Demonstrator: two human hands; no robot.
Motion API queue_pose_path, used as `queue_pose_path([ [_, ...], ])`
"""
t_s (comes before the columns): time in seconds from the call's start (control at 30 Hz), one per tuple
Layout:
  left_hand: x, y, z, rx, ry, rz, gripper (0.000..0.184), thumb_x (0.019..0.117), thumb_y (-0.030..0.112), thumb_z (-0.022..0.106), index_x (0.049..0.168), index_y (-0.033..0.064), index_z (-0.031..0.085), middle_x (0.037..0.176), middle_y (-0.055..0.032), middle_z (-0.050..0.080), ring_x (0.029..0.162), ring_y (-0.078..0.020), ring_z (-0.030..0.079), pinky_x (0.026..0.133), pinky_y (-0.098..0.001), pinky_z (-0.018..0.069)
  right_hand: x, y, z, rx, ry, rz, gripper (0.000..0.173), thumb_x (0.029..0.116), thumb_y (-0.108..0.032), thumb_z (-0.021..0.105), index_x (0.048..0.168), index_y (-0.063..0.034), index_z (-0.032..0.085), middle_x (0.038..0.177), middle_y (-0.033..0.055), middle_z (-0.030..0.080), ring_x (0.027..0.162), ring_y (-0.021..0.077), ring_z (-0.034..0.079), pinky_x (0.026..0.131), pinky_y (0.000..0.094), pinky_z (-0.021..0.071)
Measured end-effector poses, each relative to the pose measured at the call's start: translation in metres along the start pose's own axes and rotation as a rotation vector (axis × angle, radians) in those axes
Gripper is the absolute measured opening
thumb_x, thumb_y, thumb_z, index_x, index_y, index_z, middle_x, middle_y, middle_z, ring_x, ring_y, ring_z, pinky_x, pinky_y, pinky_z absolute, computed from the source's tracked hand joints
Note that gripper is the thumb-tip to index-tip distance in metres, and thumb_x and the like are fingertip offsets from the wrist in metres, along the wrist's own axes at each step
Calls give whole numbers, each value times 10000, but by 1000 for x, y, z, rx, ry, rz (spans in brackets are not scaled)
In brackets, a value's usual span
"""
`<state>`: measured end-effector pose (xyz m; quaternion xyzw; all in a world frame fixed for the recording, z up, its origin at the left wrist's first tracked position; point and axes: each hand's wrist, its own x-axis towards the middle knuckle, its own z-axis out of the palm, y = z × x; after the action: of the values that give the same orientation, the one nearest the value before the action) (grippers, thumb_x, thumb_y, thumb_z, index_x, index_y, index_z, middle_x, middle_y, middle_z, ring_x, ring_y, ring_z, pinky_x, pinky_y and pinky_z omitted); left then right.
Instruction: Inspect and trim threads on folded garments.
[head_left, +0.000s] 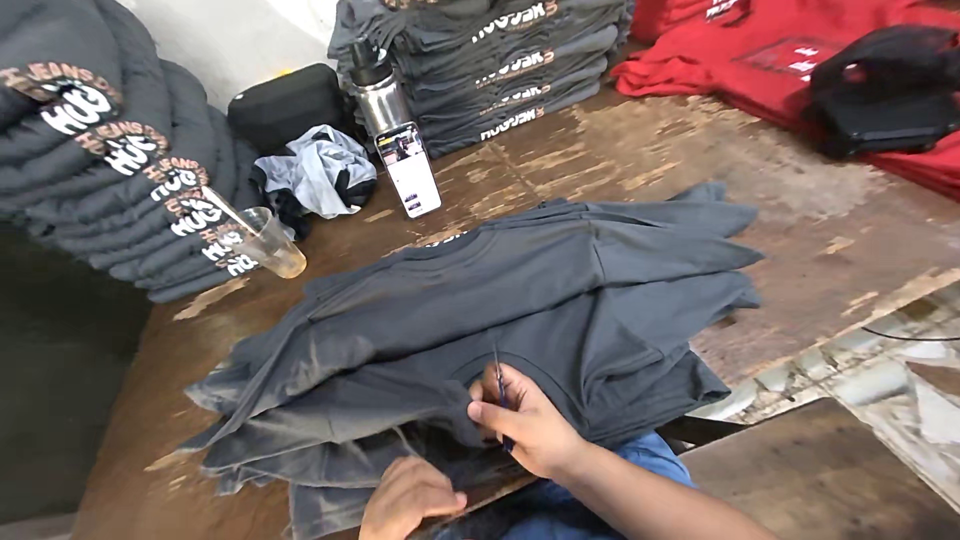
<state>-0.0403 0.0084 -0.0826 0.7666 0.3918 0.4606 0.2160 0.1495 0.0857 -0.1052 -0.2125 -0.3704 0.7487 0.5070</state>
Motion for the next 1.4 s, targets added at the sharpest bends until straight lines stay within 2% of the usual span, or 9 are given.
queue_pose_path([
  [0.1, 11, 13, 12, 307, 109, -202, 527, 904, 535, 690, 945, 13, 753, 917, -72, 759, 913, -123, 705, 887, -304, 549, 1, -2, 1, 71, 45, 63, 193, 913, 41, 621, 931, -126, 528, 796, -43, 634, 659, 28, 600, 615, 188, 511],
  [0.23, 9, -2, 36, 565, 50, -292, 528, 955, 556, 582, 908, 61, 762, 901, -93, 722, 938, -279, 667, 825, -499, 504, 0, 0, 0, 108, 37, 57, 198, 908, 44, 633, 924, -123, 527, 790, -33, 631, 659, 35, 604, 622, 195, 520],
  [0.43, 3, -11, 41, 551, 155, -161, 248, 935, 349, 663, 790, 184, 778, 787, 19, 680, 865, -132, 628, 827, -330, 467, -6, -3, -4, 26, -31, 1, 179, 929, 24, 627, 961, -130, 542, 870, -15, 698, 776, 75, 686, 740, 252, 584],
  [0.67, -13, -8, 12, 681, 68, -325, 364, 991, 216, 497, 746, 39, 700, 707, -98, 671, 771, -256, 684, 828, -452, 523, -43, -99, -96, -1306, -106, -534, 273, 925, -284, 688, 1056, -58, 610, 1206, 100, 659, 1010, 108, 624, 832, 240, 527],
  [0.77, -13, -8, 8, 666, -5, -385, 368, 992, 201, 461, 800, 19, 716, 771, -146, 706, 830, -325, 707, 870, -554, 501, -55, -122, -147, -1644, 116, -441, 331, 768, -237, 674, 1001, -4, 696, 1075, 173, 696, 965, 330, 644, 827, 494, 518],
  [1.0, 27, -10, -24, 753, 73, -375, 401, 987, 235, 429, 874, -19, 719, 877, -235, 711, 961, -475, 683, 931, -720, 430, -28, -149, -164, -1446, 218, -630, 231, 864, -174, 593, 938, 35, 657, 808, 71, 624, 697, 11, 512, 623, 168, 426],
  [1.1, 62, -36, -56, 823, 206, -355, 505, 1076, 336, 379, 1142, -33, 717, 1202, -273, 693, 1274, -580, 529, 1061, -813, 251, 12, -176, -158, -1518, 408, -718, 257, 894, -195, 630, 904, 61, 642, 787, 134, 628, 676, 125, 528, 616, 315, 442],
  [1.23, 89, -84, -80, 800, 142, -618, 504, 1100, 344, 395, 1485, 48, 530, 1498, -215, 533, 1434, -506, 403, 1142, -766, 175, 78, -173, -169, -1659, 551, -495, 347, 963, -225, 710, 889, 95, 598, 792, 246, 600, 722, 412, 608, 652, 604, 489],
  [1.4, 74, -29, -70, 574, 383, -95, 355, 1003, 278, 634, 1231, 17, 712, 1257, -153, 705, 1201, -259, 661, 1032, -398, 520, 92, -155, -197, -1723, 461, -495, 364, 950, -215, 700, 822, 104, 582, 938, 295, 615, 911, 475, 626, 800, 633, 502],
])
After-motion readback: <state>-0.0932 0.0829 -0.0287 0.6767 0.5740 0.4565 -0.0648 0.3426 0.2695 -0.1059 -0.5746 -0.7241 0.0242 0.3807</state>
